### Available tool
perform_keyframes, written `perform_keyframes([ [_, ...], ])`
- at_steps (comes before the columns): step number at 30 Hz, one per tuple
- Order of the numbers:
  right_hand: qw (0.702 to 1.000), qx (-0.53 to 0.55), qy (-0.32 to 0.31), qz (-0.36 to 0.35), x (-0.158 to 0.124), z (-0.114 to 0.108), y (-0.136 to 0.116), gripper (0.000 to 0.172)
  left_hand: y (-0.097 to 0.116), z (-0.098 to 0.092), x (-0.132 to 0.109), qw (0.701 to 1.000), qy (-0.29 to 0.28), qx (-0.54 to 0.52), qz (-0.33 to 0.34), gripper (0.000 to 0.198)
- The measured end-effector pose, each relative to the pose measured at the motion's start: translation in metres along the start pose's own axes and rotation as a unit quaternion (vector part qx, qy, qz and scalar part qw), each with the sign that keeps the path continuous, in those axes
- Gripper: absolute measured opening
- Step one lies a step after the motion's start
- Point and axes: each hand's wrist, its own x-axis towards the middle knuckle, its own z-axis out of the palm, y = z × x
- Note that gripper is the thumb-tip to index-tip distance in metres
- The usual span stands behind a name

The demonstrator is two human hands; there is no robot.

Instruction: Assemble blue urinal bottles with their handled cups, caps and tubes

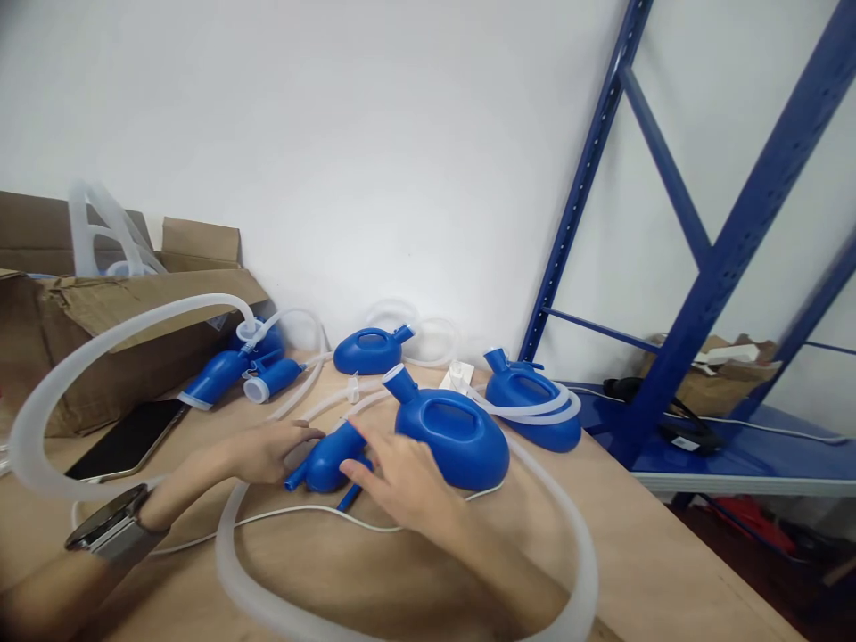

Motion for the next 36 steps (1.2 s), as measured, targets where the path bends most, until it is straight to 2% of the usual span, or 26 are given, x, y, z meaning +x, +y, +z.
perform_keyframes([
  [2, 0.994, 0.073, -0.055, 0.065, 0.001, 0.014, -0.006, 0.065, -0.002, 0.004, 0.002, 0.997, 0.062, -0.035, 0.022, 0.065],
  [6, 0.962, 0.232, -0.036, 0.14, 0.006, 0.028, 0.005, 0.074, -0.001, 0.009, 0.0, 0.979, 0.172, -0.107, 0.031, 0.063],
  [8, 0.932, 0.326, -0.017, 0.158, 0.009, 0.031, 0.014, 0.081, 0.005, 0.009, -0.002, 0.968, 0.201, -0.141, 0.054, 0.057],
  [12, 0.843, 0.496, 0.031, 0.204, 0.015, 0.035, 0.022, 0.09, 0.017, 0.009, -0.001, 0.943, 0.236, -0.195, 0.132, 0.049],
  [14, 0.815, 0.531, 0.056, 0.224, 0.015, 0.035, 0.022, 0.094, 0.018, 0.008, -0.001, 0.934, 0.244, -0.232, 0.123, 0.052],
  [16, 0.802, 0.551, 0.084, 0.215, 0.014, 0.035, 0.021, 0.094, 0.015, 0.007, -0.001, 0.917, 0.274, -0.277, 0.081, 0.052],
  [18, 0.787, 0.574, 0.106, 0.201, 0.012, 0.034, 0.021, 0.089, 0.01, 0.005, -0.001, 0.888, 0.319, -0.327, 0.05, 0.052],
  [20, 0.769, 0.597, 0.116, 0.199, 0.011, 0.034, 0.02, 0.084, 0.007, 0.004, -0.001, 0.856, 0.348, -0.379, 0.05, 0.054],
  [22, 0.747, 0.623, 0.109, 0.205, 0.009, 0.034, 0.018, 0.081, 0.006, 0.005, 0.0, 0.831, 0.356, -0.421, 0.069, 0.056],
  [24, 0.726, 0.653, 0.079, 0.2, 0.008, 0.035, 0.017, 0.077, 0.009, 0.007, 0.0, 0.82, 0.341, -0.45, 0.093, 0.057],
  [28, 0.704, 0.689, -0.017, 0.17, 0.005, 0.038, 0.018, 0.073, 0.022, 0.015, 0.0, 0.813, 0.281, -0.493, 0.133, 0.058],
  [30, 0.692, 0.7, -0.058, 0.168, 0.004, 0.039, 0.019, 0.073, 0.028, 0.017, -0.001, 0.811, 0.269, -0.501, 0.136, 0.055],
  [32, 0.68, 0.707, -0.09, 0.175, 0.004, 0.04, 0.021, 0.072, 0.032, 0.018, -0.001, 0.815, 0.265, -0.5, 0.127, 0.054],
  [36, 0.675, 0.699, -0.119, 0.203, 0.003, 0.042, 0.021, 0.07, 0.032, 0.015, -0.001, 0.816, 0.23, -0.517, 0.117, 0.055],
])
